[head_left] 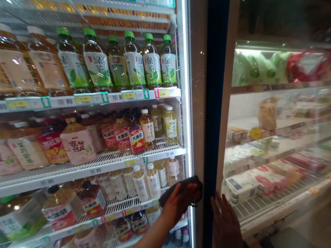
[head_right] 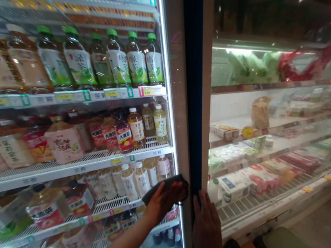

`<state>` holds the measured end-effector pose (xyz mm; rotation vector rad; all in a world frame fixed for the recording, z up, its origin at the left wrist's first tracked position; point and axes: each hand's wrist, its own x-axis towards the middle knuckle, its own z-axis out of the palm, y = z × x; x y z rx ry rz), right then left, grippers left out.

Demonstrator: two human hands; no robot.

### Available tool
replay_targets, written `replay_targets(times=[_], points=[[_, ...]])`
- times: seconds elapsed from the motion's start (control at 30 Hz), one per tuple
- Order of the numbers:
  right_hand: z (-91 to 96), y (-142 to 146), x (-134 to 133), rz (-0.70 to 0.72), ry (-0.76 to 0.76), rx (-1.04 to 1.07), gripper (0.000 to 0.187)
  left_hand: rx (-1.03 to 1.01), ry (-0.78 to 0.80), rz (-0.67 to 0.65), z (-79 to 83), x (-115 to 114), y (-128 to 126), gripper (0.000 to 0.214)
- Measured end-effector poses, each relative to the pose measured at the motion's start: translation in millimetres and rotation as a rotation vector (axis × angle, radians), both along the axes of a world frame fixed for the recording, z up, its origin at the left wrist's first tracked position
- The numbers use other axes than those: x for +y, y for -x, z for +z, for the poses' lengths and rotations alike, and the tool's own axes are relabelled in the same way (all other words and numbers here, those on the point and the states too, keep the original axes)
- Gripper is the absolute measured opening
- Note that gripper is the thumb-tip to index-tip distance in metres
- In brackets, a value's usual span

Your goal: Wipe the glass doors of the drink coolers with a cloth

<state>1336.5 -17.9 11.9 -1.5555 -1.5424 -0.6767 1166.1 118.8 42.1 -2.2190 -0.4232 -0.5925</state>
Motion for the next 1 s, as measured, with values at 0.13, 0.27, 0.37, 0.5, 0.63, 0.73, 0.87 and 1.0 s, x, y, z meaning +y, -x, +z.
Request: replay_targets(times=[0.13, 0.27, 0.37, 0.5, 0.63, 0.73, 0.87, 1.0], points=[[-8.2, 15.0, 15.0, 0.007, -0.044, 0.043, 0.070, 0.097, -0.059, -0.118, -5.7, 9.5, -9.8, 0.048], [-11.7, 35.9, 19.1, 0.017, -0.075, 0.076, 0.069, 0.032, -0.027, 0.007, 17.7, 11.6, 24.7, 0.055], [-10.1, 57.7, 14.8, 0.045, -0.112, 0.086, 0.068, -0.071, -0.046, 0.126, 7.4, -1.4, 86.1, 0.056], [-2.3, 91.6, 15.1, 0.115, -0.107, 0.041, 0.070, 0.108, -0.208, -0.014, -16.9, -17.1, 146.5, 0.049], [5.1, 117.4, 30.1, 0.192, -0.150, 0.033, 0.068, 0.187, -0.300, 0.007, 4.7, -16.9, 162.0, 0.045], [0.3, 124.7, 45.6, 0.253, -0.193, 0.038, 0.065, 0.006, -0.239, 0.189, 13.6, -21.1, 178.2, 0.050], [-18.4, 127.5, 66.6, 0.341, -0.279, 0.047, 0.064, -0.259, -0.187, 0.239, -30.5, -34.6, 196.3, 0.052], [-21.1, 140.9, 83.6, 0.436, -0.413, 0.086, 0.064, -0.127, -0.219, 0.149, -48.7, -33.8, 189.1, 0.057]])
